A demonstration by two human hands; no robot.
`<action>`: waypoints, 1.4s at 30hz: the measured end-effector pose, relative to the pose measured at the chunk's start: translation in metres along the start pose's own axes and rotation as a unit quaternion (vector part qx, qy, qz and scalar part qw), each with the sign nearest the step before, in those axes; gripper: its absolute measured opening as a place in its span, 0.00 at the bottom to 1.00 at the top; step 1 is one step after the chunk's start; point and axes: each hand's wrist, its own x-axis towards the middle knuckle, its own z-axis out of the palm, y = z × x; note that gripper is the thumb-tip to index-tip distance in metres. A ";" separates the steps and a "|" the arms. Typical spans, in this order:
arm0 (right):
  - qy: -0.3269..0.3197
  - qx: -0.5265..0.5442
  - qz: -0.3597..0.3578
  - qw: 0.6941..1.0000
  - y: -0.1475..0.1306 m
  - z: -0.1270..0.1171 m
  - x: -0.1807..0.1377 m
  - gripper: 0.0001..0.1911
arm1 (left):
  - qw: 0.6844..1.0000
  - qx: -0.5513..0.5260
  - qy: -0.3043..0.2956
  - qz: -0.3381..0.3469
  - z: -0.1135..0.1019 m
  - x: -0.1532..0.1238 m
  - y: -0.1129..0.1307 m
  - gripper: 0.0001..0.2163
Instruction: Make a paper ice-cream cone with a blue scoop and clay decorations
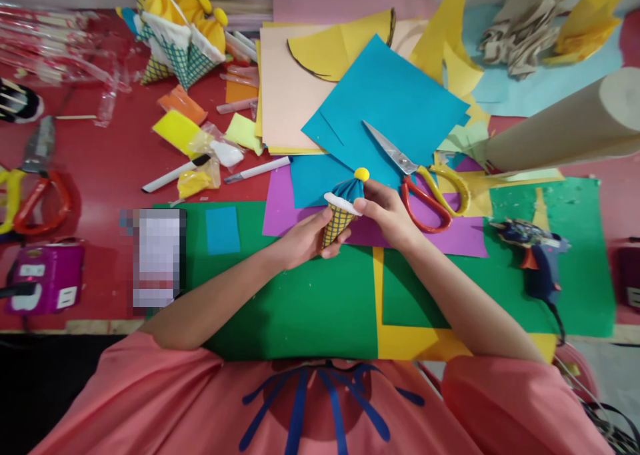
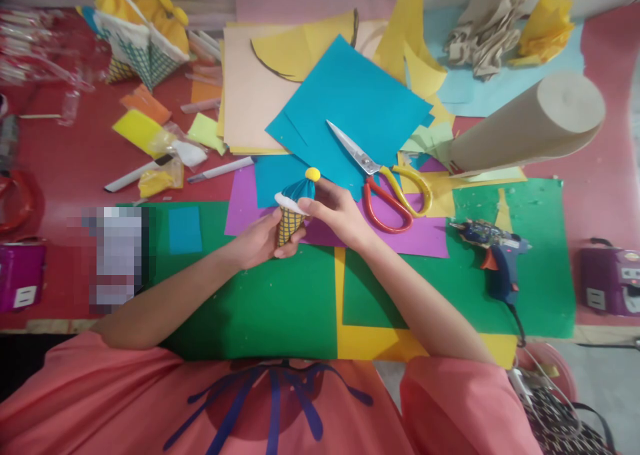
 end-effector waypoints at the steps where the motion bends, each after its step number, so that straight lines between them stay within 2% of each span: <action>1: 0.004 -0.006 0.001 1.000 0.000 -0.001 0.000 0.20 | 1.000 0.000 -0.002 -0.001 0.000 0.000 0.000 0.21; 7: -0.009 0.022 -0.012 1.000 0.000 -0.001 0.000 0.20 | 1.000 0.010 -0.004 -0.004 0.000 0.000 0.000 0.23; 11: 0.004 0.011 -0.003 1.000 0.003 0.000 0.001 0.21 | 1.000 0.019 0.003 -0.003 0.000 0.000 -0.001 0.23; 19: -0.009 0.027 0.005 1.000 0.002 0.001 -0.001 0.22 | 1.000 0.025 0.001 0.005 -0.001 0.001 -0.003 0.24; 27: -0.019 0.017 -0.002 1.000 0.004 -0.001 0.001 0.18 | 0.999 0.033 0.009 0.007 0.000 0.001 -0.003 0.24; 36: -0.012 0.017 0.011 1.000 0.002 0.002 -0.001 0.23 | 0.997 0.068 0.014 0.023 -0.003 0.003 -0.008 0.24; 42: -0.038 0.043 0.008 0.998 0.005 0.000 -0.001 0.23 | 0.999 0.045 0.005 0.028 -0.002 0.002 -0.005 0.23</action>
